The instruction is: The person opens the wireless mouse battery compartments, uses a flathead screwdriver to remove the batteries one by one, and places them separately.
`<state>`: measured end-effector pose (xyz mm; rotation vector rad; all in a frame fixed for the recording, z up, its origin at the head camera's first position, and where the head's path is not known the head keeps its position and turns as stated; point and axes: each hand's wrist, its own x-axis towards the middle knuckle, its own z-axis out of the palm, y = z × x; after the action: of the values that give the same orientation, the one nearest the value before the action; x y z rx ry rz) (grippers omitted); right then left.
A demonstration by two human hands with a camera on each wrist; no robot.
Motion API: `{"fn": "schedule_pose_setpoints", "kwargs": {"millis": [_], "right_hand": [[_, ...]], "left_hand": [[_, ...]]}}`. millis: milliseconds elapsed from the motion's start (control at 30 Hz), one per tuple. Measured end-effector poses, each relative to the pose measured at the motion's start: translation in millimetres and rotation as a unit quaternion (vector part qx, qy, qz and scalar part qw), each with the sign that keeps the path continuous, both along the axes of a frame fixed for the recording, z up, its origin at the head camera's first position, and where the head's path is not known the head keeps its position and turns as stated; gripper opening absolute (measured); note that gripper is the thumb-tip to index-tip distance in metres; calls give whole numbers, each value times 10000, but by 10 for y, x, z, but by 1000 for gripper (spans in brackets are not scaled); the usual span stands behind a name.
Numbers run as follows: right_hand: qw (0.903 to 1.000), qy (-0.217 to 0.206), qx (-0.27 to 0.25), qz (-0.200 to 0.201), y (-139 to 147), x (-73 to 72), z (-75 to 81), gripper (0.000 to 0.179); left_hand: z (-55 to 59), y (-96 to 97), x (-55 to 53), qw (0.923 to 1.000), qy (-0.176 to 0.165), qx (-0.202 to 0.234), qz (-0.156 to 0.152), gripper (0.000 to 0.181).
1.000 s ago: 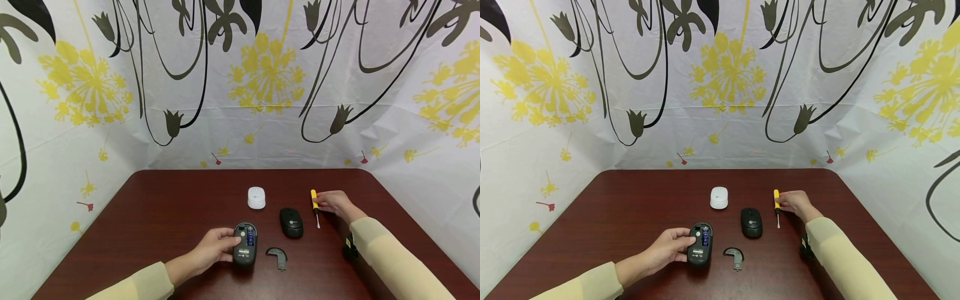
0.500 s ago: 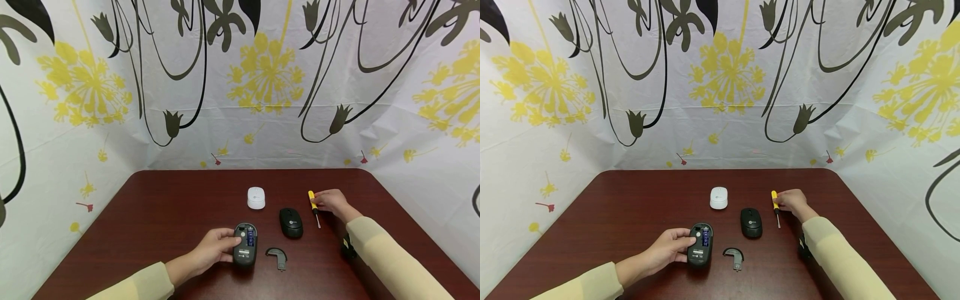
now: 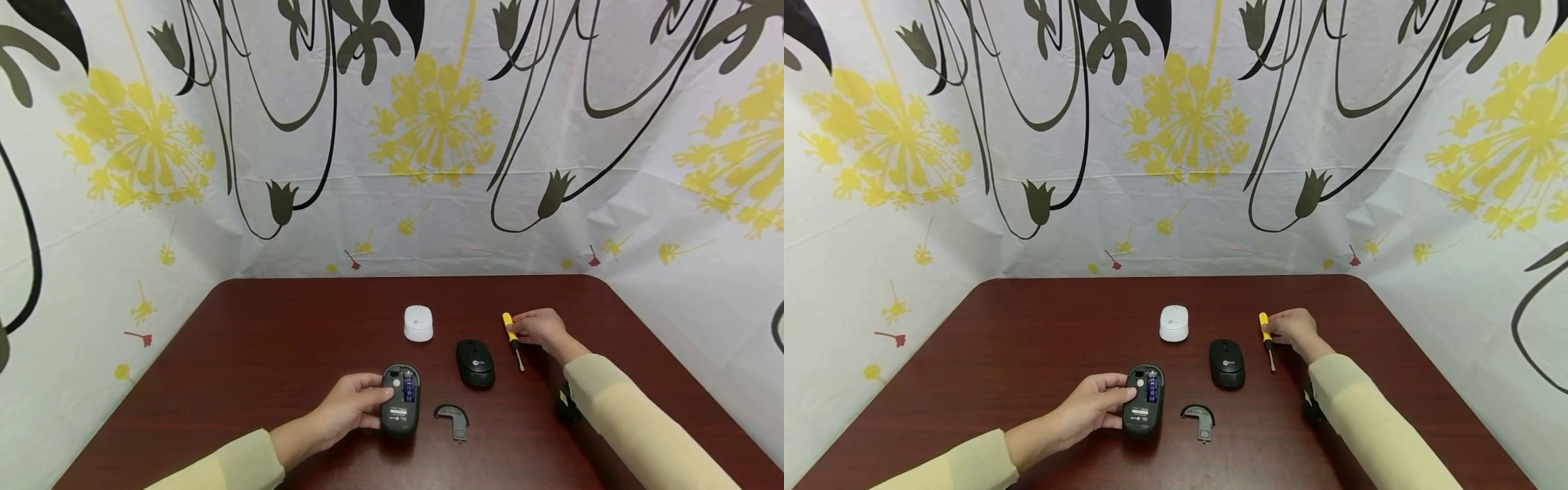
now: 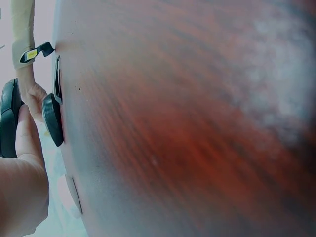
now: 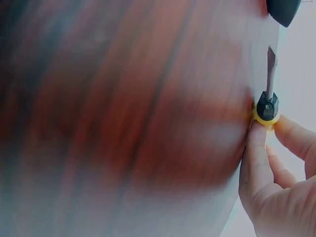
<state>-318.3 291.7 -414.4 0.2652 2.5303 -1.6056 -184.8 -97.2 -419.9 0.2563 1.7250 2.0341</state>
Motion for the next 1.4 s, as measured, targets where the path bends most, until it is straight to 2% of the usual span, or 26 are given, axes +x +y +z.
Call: {"fn": "schedule_pose_setpoints", "kwargs": {"millis": [967, 1400], "right_hand": [[9999, 11, 83, -94, 27, 14, 11, 36], [9999, 38, -102, -35, 65, 25, 28, 36]], "left_hand": [[-8, -1, -4, 10000, -5, -19, -55, 41], [-5, 9, -10, 10000, 1, -14, -77, 43]]}}
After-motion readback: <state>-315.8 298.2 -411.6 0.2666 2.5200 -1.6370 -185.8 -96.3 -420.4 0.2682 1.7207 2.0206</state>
